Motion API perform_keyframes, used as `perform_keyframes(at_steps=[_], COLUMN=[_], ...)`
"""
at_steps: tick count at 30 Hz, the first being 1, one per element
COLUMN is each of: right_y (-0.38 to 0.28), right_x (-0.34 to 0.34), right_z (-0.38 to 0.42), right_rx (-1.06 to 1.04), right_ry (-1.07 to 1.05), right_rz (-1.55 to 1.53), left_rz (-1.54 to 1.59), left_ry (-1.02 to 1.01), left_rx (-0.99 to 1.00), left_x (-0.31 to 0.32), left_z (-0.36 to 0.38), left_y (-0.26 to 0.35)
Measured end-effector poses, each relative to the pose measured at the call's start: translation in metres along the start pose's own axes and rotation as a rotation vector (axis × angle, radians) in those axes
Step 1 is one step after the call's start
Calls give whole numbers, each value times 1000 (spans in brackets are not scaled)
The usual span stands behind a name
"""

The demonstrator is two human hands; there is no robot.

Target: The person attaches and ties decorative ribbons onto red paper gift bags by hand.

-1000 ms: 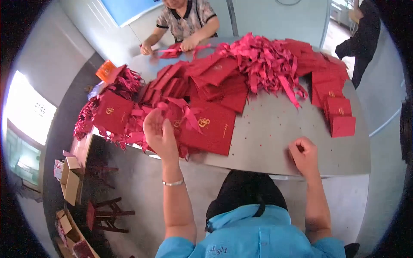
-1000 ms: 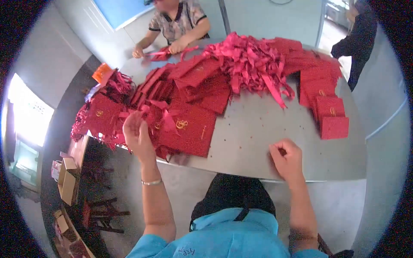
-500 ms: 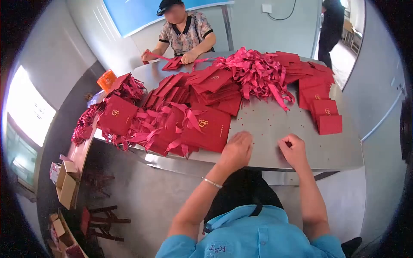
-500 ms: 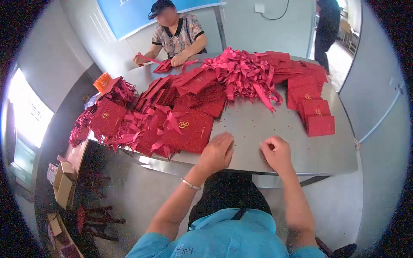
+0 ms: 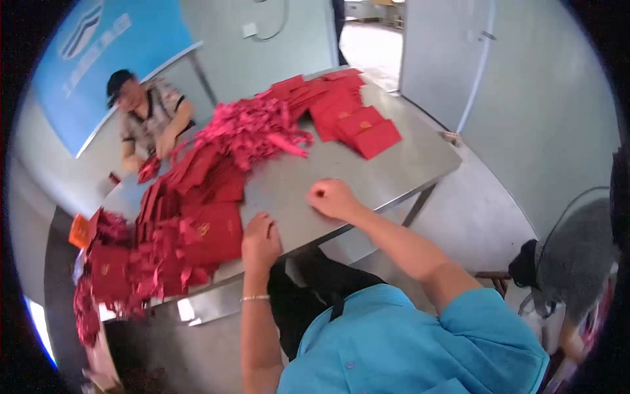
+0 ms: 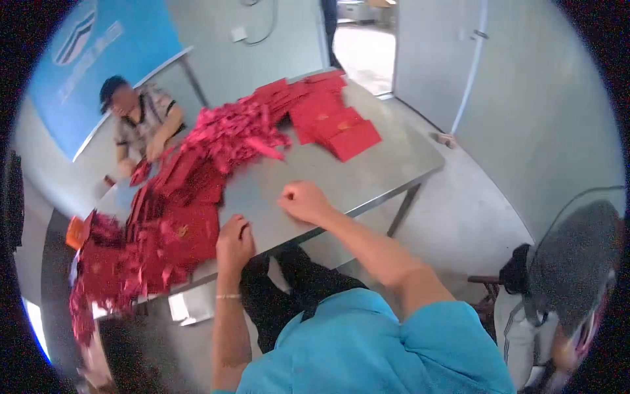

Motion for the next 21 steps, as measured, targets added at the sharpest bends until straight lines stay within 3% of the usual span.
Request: perform_keyframes(at_steps=[3, 7, 10, 13, 15, 18, 21], right_y=[-2, -18, -9, -4, -6, -18, -14], right_x=[26, 22, 19, 22, 22, 17, 20], right_z=[-2, -2, -5, -7, -5, -3, -5], right_rx=[67, -9, 23, 22, -23, -55, -50], right_ry=[-84, -28, -33, -47, -33, -25, -34], right_rz=[-105, -38, -101, -93, -82, -60, -44], left_rz=[28, 67, -28, -231, -412, -673, -773], left_ry=[60, 118, 80, 185, 340, 461, 460], left_rx=[-33, -56, -8, 113, 55, -357, -546], left_x=[-4, -19, -24, -58, -101, -165, -188], left_z=[9, 13, 6, -2, -5, 4, 27], left_y=[-9, -8, 11, 22, 23, 4, -28])
Point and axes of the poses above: each hand's wrist, its own z-axis away from the middle knuckle, its own x-axis out of the palm, y = z × x, the point moved 6 cm from there along -z, towards the middle knuckle, and after that the axes turned 5 degrees about y, right-handed, at the moved point
